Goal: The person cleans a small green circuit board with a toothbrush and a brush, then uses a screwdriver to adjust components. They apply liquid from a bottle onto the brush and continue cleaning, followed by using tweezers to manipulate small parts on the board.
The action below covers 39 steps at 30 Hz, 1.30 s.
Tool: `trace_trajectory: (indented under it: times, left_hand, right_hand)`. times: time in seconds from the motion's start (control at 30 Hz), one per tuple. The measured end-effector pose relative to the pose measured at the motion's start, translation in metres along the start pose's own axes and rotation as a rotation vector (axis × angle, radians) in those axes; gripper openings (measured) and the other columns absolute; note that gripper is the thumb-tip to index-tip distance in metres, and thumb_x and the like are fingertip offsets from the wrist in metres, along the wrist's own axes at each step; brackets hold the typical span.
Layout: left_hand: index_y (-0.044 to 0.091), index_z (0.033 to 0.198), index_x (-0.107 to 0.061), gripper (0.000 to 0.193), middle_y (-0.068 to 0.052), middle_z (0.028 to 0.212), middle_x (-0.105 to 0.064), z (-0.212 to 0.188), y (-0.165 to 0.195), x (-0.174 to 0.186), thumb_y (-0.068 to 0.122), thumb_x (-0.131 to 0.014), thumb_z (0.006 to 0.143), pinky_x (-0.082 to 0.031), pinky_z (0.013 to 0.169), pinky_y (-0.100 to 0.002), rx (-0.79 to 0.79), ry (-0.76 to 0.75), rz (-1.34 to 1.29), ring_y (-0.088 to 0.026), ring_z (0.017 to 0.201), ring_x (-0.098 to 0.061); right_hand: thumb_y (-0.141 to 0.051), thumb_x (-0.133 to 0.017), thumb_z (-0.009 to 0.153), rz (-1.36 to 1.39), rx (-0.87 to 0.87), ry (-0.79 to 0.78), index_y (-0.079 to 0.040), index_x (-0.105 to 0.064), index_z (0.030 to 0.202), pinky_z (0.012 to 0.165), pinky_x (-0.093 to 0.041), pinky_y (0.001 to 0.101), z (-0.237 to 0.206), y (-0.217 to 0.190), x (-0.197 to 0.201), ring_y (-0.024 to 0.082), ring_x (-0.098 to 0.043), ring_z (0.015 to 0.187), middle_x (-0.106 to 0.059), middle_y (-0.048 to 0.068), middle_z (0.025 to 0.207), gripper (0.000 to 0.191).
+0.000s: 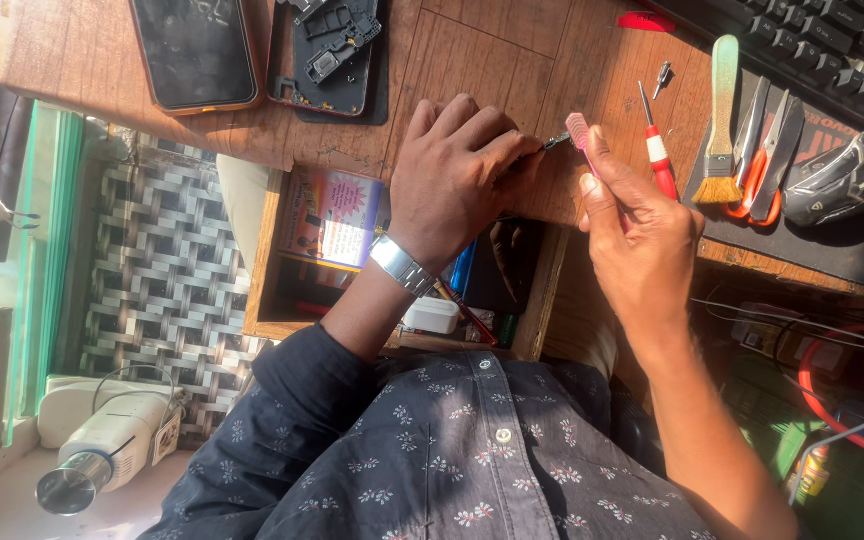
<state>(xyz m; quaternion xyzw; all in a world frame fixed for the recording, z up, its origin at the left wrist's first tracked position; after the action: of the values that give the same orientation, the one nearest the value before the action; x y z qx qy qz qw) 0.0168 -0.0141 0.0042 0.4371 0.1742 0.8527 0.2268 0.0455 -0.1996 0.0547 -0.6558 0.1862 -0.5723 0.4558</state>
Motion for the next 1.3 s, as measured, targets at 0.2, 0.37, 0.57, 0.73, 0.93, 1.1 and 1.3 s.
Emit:
trace_trajectory:
  times: [0.2,0.37,0.57,0.73,0.93,1.1,1.3]
  left_hand:
    - [0.019,0.099,-0.074,0.012,0.006,0.096,-0.064,0.000,0.000,0.002,0.027,-0.079,0.092,-0.042,0.086,-0.038,-0.012,0.003,-0.004,-0.018,0.098,-0.058]
    - [0.019,0.100,-0.075,0.012,0.005,0.095,-0.063,0.003,0.001,0.002,0.029,-0.078,0.095,-0.042,0.086,-0.038,-0.019,0.004,-0.012,-0.019,0.097,-0.057]
    - [0.019,0.100,-0.075,0.011,0.005,0.095,-0.063,0.000,0.000,0.001,0.029,-0.077,0.094,-0.042,0.086,-0.038,-0.015,-0.003,-0.004,-0.018,0.097,-0.057]
    - [0.020,0.100,-0.075,0.011,0.006,0.095,-0.064,0.000,0.000,-0.002,0.030,-0.076,0.094,-0.043,0.086,-0.037,-0.019,-0.002,0.014,-0.018,0.096,-0.057]
    - [0.020,0.100,-0.075,0.011,0.006,0.095,-0.064,-0.002,-0.002,-0.001,0.030,-0.076,0.095,-0.042,0.086,-0.038,-0.013,-0.013,0.007,-0.018,0.096,-0.056]
    - [0.019,0.099,-0.075,0.012,0.006,0.095,-0.064,0.000,0.000,-0.001,0.031,-0.077,0.095,-0.042,0.085,-0.038,0.002,-0.012,-0.003,-0.018,0.097,-0.057]
    - [0.019,0.102,-0.074,0.014,0.005,0.099,-0.064,-0.001,-0.002,0.002,0.028,-0.077,0.092,-0.043,0.090,-0.039,-0.035,-0.010,-0.015,-0.019,0.100,-0.057]
  right_hand:
    - [0.000,-0.060,0.106,0.008,0.012,-0.015,-0.008,-0.062,0.143,0.065,-0.052,0.0192,0.003,-0.008,0.002,0.003,-0.056,0.069,-0.072,0.002,0.134,0.038]
    - [0.002,-0.058,0.108,0.016,0.043,-0.015,-0.009,-0.062,0.145,0.066,-0.052,0.0194,0.005,-0.011,0.001,0.002,-0.056,0.068,-0.069,0.001,0.140,0.039]
    - [0.000,-0.061,0.107,-0.067,0.012,0.004,-0.010,-0.062,0.144,0.060,-0.048,0.0203,0.004,-0.007,0.000,0.002,-0.053,0.066,-0.075,0.002,0.130,0.038]
    - [-0.003,-0.062,0.105,-0.014,-0.043,0.003,-0.009,-0.064,0.141,0.059,-0.049,0.0191,0.004,-0.004,0.002,0.000,-0.054,0.065,-0.074,0.004,0.114,0.037]
    - [0.002,-0.063,0.102,-0.182,0.057,0.023,-0.007,-0.065,0.138,0.053,-0.044,0.0243,0.004,-0.001,0.002,0.004,-0.051,0.061,-0.075,0.008,0.114,0.038]
    - [0.004,-0.068,0.102,-0.510,0.332,0.129,-0.009,-0.067,0.143,0.060,-0.044,0.0310,0.007,0.001,0.003,0.011,-0.049,0.063,-0.065,0.011,0.098,0.043]
    - [-0.001,-0.060,0.113,0.023,0.126,0.074,-0.009,-0.059,0.146,0.069,-0.055,0.0185,0.004,0.002,0.011,0.001,-0.061,0.078,-0.067,0.007,0.143,0.033]
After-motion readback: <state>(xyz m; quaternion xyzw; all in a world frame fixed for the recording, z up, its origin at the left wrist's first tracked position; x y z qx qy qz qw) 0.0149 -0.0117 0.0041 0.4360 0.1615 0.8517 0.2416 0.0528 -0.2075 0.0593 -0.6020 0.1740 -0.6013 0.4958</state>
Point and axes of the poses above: each hand's wrist, its own z-axis towards the middle knuckle, its own x-axis out of the back of the hand, y = z × x, the point moved 1 cm from there along z, towards the middle knuckle
